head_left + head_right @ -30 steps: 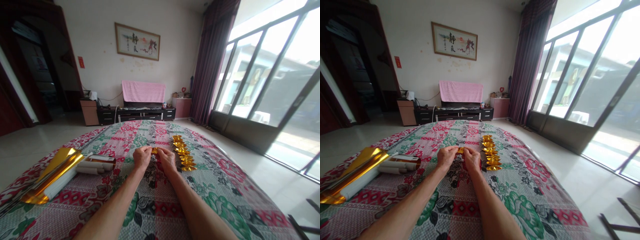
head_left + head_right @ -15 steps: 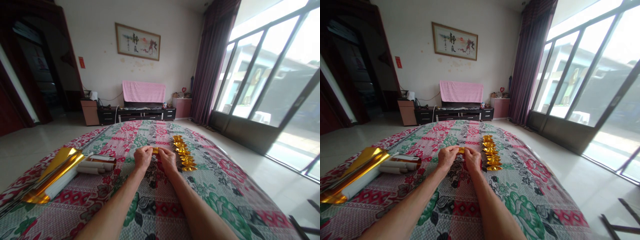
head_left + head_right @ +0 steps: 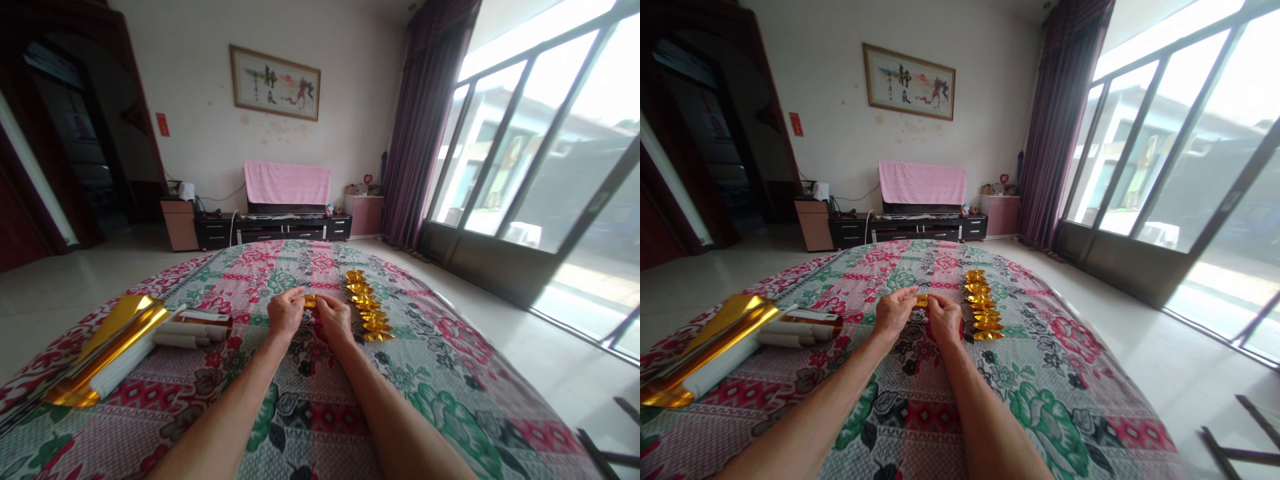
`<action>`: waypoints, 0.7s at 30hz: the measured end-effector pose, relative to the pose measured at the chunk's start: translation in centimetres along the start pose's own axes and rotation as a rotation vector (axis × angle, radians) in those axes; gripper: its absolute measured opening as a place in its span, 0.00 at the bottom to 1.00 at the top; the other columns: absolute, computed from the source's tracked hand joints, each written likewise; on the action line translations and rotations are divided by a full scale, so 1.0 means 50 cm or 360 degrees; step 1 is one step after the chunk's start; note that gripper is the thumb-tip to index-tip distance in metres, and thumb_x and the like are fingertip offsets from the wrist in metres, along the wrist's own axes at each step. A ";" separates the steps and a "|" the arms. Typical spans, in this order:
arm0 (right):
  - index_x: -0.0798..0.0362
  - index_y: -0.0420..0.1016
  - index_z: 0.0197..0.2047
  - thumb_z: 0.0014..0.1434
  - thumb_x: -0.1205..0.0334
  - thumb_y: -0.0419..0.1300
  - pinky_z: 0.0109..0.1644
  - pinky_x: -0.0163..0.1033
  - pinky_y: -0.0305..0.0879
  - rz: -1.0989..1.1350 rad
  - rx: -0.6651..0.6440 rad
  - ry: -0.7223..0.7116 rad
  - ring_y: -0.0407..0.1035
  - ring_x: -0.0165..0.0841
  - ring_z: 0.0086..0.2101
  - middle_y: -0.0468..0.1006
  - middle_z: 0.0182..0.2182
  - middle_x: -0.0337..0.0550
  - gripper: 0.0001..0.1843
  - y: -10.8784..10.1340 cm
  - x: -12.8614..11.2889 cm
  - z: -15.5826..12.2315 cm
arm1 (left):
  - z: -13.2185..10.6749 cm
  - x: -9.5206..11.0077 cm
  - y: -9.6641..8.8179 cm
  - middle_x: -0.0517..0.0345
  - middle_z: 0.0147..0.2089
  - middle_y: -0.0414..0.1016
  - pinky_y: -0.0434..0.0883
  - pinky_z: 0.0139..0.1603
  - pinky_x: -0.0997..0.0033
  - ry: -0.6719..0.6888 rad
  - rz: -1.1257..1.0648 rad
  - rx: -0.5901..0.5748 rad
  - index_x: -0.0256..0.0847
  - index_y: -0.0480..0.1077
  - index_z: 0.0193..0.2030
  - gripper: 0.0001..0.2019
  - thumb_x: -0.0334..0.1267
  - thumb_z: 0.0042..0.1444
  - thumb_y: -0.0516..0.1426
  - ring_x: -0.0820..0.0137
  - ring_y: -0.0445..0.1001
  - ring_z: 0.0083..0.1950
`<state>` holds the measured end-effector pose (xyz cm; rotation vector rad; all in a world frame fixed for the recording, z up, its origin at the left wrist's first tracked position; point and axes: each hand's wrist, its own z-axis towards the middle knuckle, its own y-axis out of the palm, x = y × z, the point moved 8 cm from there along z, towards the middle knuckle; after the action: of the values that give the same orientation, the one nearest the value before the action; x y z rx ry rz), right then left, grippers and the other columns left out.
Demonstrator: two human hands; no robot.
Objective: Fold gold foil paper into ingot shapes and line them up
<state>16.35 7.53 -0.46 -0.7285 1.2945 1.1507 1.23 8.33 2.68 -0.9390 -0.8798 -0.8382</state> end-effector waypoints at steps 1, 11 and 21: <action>0.57 0.80 0.34 0.44 0.53 0.59 0.27 0.33 0.66 0.0004 -0.0001 0.0001 0.71 0.31 0.22 0.79 0.24 0.42 0.18 0.001 0.000 0.000 | 0.000 0.001 -0.002 0.58 0.31 0.80 0.71 0.37 0.74 -0.0001 0.0002 0.0011 0.42 0.77 0.41 0.16 0.31 0.46 0.54 0.69 0.76 0.34; 0.58 0.80 0.33 0.45 0.54 0.59 0.28 0.33 0.66 0.0010 -0.0009 -0.0011 0.70 0.31 0.23 0.78 0.23 0.42 0.18 0.000 -0.006 -0.002 | 0.002 0.001 -0.001 0.59 0.28 0.78 0.70 0.35 0.76 -0.0022 0.0020 -0.0008 0.41 0.76 0.41 0.17 0.31 0.44 0.55 0.70 0.75 0.32; 0.53 0.79 0.35 0.47 0.55 0.54 0.33 0.34 0.67 -0.0365 -0.0082 -0.0165 0.73 0.35 0.30 0.80 0.27 0.40 0.17 0.008 -0.022 -0.004 | 0.021 -0.018 -0.006 0.58 0.35 0.79 0.70 0.39 0.76 -0.0037 -0.0119 0.0008 0.41 0.75 0.44 0.17 0.31 0.45 0.56 0.71 0.76 0.35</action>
<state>16.03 7.18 0.63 -0.8223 1.0683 1.0244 0.35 9.37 2.30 -0.9179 -0.9410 -0.8901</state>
